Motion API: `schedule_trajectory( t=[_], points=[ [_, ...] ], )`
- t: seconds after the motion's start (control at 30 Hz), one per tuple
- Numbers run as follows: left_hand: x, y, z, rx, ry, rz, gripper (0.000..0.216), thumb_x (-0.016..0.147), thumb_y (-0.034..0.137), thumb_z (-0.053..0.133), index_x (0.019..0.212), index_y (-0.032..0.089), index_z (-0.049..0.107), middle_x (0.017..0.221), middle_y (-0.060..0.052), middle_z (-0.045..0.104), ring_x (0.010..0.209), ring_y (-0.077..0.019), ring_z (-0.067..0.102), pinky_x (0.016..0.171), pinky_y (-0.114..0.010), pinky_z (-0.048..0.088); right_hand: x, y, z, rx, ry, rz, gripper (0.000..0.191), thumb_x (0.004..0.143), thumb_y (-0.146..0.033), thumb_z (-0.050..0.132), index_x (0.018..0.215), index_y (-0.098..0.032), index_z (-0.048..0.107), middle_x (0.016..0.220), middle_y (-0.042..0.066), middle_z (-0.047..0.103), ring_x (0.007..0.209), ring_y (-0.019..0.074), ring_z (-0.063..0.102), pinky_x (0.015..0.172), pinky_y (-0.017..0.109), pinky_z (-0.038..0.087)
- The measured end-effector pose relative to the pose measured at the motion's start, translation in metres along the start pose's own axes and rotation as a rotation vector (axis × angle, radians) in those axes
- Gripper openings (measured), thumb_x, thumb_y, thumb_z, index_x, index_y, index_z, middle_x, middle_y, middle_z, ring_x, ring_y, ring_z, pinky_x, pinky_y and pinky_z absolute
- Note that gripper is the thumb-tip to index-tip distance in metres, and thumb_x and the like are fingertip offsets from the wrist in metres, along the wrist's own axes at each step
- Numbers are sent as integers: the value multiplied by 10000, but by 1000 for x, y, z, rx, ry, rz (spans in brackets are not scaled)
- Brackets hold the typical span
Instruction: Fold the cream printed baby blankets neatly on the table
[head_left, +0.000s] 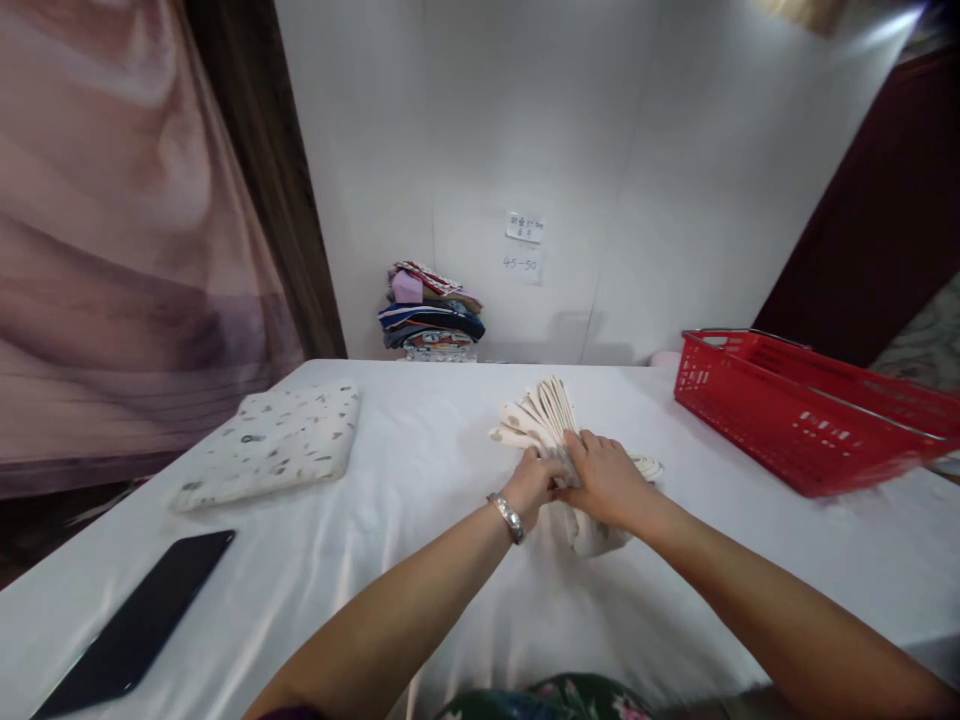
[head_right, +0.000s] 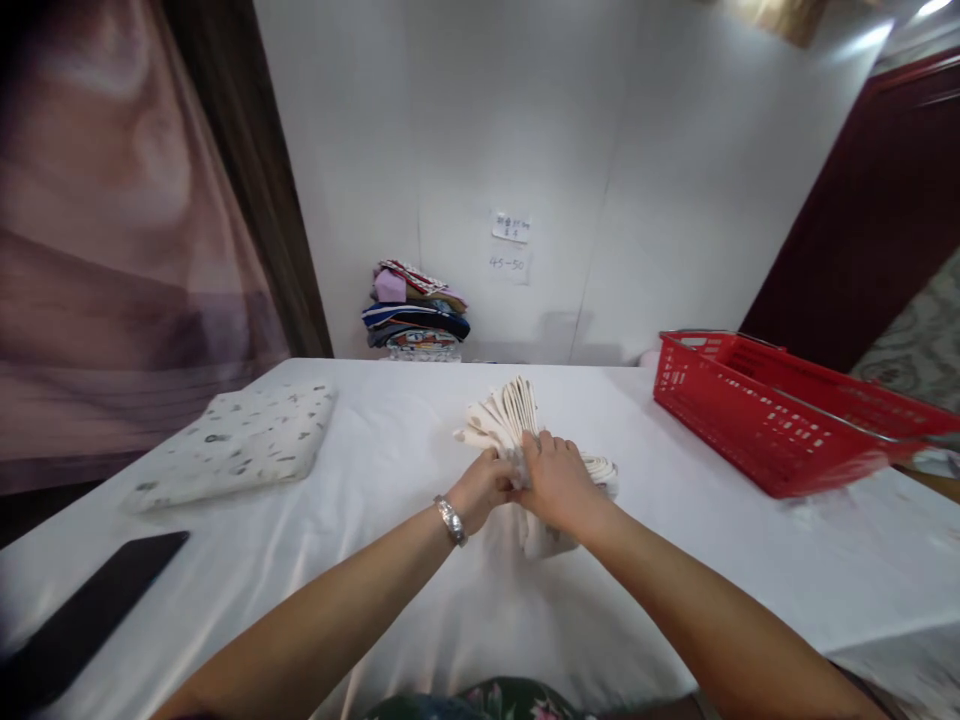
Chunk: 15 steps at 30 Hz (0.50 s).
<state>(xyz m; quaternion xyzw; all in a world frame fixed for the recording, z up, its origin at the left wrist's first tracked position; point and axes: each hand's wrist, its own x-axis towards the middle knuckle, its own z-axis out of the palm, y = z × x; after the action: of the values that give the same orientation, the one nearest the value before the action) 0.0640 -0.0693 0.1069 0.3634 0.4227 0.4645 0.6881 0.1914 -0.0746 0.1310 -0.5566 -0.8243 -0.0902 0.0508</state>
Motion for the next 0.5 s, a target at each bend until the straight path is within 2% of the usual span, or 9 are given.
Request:
schedule_trajectory(
  t=[0.17,0.27,0.37,0.43,0.5],
  points=[
    [-11,1,28,229,-145,15,382,582,196,574,961,198,535,877,-28,633,819,-174,593,688,-281,408,-19,39,1,95,-4,43,624,675,-267,599,1246,-146,378,1068,114,519,979,248,482,824,335,327],
    [-10,-3,40,281,-238,61,365,633,218,556,997,198,548,1034,-61,623,939,-203,589,758,-301,421,-31,57,1,101,67,77,602,685,-200,535,1261,-136,373,1081,114,521,993,239,473,839,338,338],
    [1,-13,41,380,-295,149,393,650,230,573,1041,203,559,1180,-70,571,983,-208,581,820,-300,429,-42,82,-6,100,162,140,591,679,-138,466,1265,-150,389,1123,110,514,1010,225,468,852,333,352],
    [11,-26,33,526,-271,197,412,668,251,571,1077,201,564,1126,-74,607,971,-215,587,836,-304,437,-49,107,-18,71,248,174,581,681,-133,449,1260,-154,411,1154,114,504,1029,230,461,864,339,357],
    [21,-41,19,709,-246,214,391,705,272,536,1088,208,580,969,-63,667,915,-221,606,828,-323,456,-55,138,-36,13,332,198,567,688,-143,452,1254,-153,435,1172,121,497,1056,246,449,879,354,354]
  ],
)
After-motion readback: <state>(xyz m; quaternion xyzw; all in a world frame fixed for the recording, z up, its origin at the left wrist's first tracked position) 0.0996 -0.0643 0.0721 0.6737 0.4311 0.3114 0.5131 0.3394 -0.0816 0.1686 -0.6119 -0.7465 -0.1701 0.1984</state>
